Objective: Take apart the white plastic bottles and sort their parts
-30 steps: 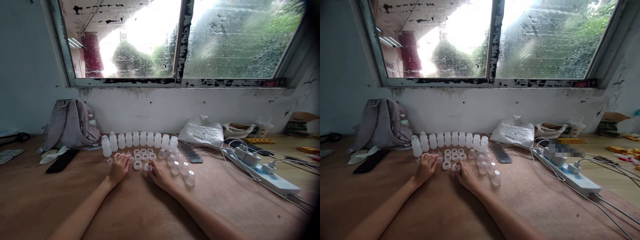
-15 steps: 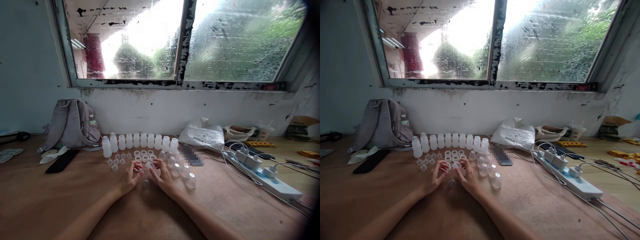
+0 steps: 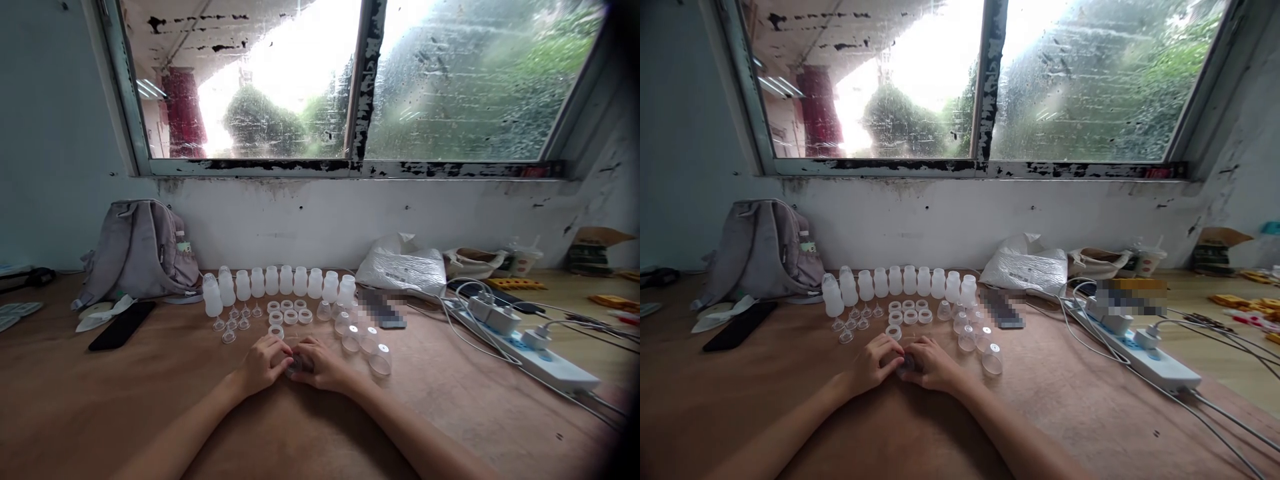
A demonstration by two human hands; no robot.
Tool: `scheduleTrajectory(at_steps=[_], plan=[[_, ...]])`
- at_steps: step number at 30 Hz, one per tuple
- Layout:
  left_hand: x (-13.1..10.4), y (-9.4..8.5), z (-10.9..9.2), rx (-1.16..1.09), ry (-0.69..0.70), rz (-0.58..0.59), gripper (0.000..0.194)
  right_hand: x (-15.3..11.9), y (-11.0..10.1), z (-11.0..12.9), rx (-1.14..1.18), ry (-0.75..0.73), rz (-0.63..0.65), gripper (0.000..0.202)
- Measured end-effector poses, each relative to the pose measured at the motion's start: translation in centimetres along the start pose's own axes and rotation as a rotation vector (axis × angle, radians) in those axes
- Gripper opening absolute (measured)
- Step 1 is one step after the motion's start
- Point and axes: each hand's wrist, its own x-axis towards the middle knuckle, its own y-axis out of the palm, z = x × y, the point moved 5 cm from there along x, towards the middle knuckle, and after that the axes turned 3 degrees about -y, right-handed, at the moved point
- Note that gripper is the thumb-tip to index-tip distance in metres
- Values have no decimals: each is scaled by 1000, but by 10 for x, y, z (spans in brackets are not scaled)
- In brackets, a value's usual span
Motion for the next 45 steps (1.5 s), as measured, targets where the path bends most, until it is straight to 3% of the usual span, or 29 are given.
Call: scheduleTrajectory(at_steps=[10, 16, 19, 24, 27, 32, 45], plan=[[0, 6, 5, -60, -46, 24, 14, 1, 2, 1, -33, -34, -34, 27], [3, -2, 5, -394, -242, -96, 19, -2, -6, 7, 78, -88, -232, 38], [2, 5, 11, -574, -345, -110, 22, -1, -4, 7, 108, -71, -300, 24], [-2, 20, 18, -727, -459, -93, 28, 0, 0, -7, 86, 104, -430, 8], [-2, 18, 13, -737, -432, -111, 28, 0, -1, -12, 60, 166, -452, 10], [-2, 21, 7, -776, -368, -21, 23, 1, -5, -10, 68, 197, -452, 10], [-3, 11, -7, -547, -280, 53, 25, 9, -5, -11, 191, 246, -439, 20]])
